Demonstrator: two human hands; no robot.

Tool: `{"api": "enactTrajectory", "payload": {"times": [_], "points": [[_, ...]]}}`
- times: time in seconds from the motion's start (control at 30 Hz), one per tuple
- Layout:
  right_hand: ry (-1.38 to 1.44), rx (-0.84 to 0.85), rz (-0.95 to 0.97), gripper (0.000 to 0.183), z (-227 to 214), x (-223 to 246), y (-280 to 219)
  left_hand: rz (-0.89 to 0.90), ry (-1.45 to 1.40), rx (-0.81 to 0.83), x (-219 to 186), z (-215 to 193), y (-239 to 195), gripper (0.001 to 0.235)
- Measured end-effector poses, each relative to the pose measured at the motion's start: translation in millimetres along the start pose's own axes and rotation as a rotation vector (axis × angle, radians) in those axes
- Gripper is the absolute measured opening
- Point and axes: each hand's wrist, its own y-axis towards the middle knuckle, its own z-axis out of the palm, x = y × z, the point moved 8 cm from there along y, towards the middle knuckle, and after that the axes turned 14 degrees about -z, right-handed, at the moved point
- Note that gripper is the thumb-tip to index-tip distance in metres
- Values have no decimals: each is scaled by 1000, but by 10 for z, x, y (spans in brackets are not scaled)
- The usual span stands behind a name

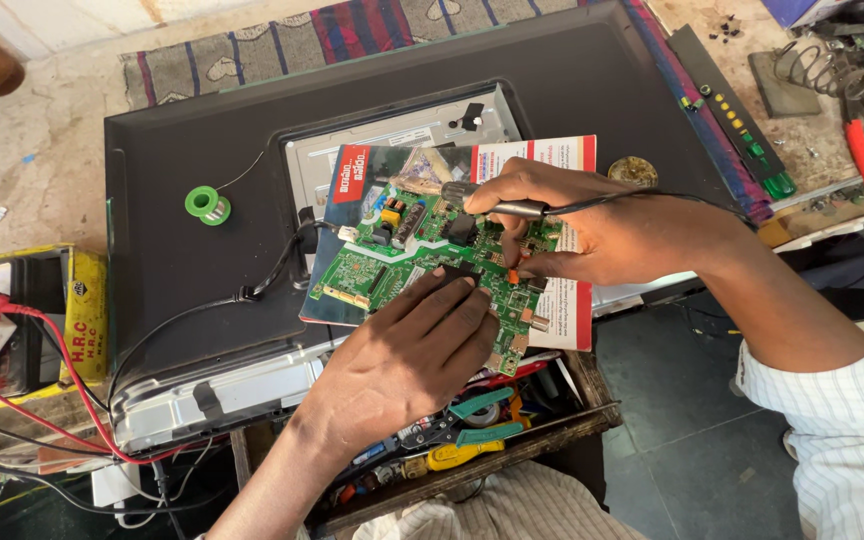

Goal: The person solders components on a green circuit board using a soldering iron and solder wire. They flip the board to access different sides, apply solder to specific points, and use pliers to trim excess leads.

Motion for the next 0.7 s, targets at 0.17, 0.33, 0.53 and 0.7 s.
{"api": "enactTrajectory", "payload": {"times": [0.17,0.33,0.53,0.7], "points": [[-8,-1,-22,77,-8,24,1,-7,-13,-1,6,15,11,27],[-9,-11,-43,79,-13,46,-2,-12,-11,3,11,19,5,28],[-14,-6,-60,78,-19,83,14,-10,-14,5,14,20,14,27],[-19,11,-59,79,-24,132,33,5,-17,5,10,12,31,28]]}}
